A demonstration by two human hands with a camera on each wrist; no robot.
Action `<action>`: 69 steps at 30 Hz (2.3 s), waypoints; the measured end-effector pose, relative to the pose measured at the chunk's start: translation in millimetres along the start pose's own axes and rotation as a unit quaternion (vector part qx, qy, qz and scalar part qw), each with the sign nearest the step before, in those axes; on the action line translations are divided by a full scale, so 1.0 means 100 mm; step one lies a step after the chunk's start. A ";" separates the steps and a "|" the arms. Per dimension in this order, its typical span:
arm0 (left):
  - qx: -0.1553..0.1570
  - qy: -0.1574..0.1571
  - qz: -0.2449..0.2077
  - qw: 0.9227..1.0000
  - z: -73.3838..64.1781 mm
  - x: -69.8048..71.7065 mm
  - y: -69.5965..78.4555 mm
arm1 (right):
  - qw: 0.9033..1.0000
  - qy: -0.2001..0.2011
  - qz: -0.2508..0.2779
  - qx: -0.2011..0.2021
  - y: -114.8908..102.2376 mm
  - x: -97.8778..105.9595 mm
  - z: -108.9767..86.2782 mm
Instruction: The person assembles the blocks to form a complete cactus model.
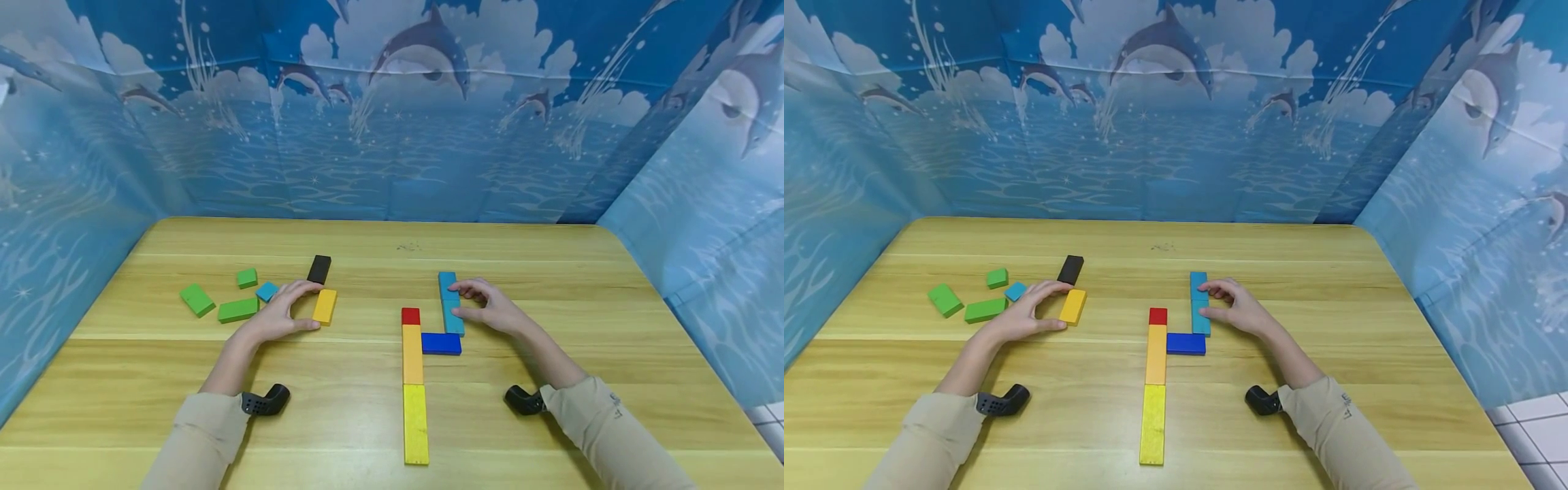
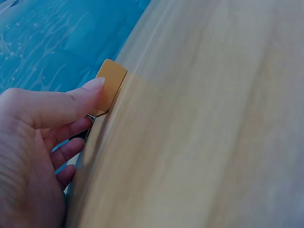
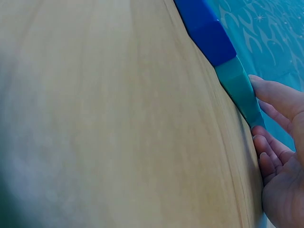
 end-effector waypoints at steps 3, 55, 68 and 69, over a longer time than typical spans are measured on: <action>0.001 0.006 -0.004 1.000 0.01 0.00 0.00 | 1.000 0.001 0.001 0.000 0.00 0.00 0.00; -0.030 0.052 0.002 0.998 0.95 -0.68 0.78 | 1.000 0.001 0.000 -0.001 0.01 0.01 0.01; -0.021 0.030 0.028 0.999 0.94 -0.73 0.84 | 1.000 0.000 -0.003 -0.004 0.00 0.02 0.01; -0.021 0.029 0.028 0.999 0.94 -0.73 0.85 | 1.000 0.000 -0.003 -0.004 0.00 0.02 0.01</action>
Point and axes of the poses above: each hand's wrist, its own z-axis towards the middle knuckle, its own x-axis out of the back of the hand, y = z × x, the point moved 5 cm from there along z, towards the middle knuckle, and after that the axes turned 13 degrees about x, right-handed, at the moved point
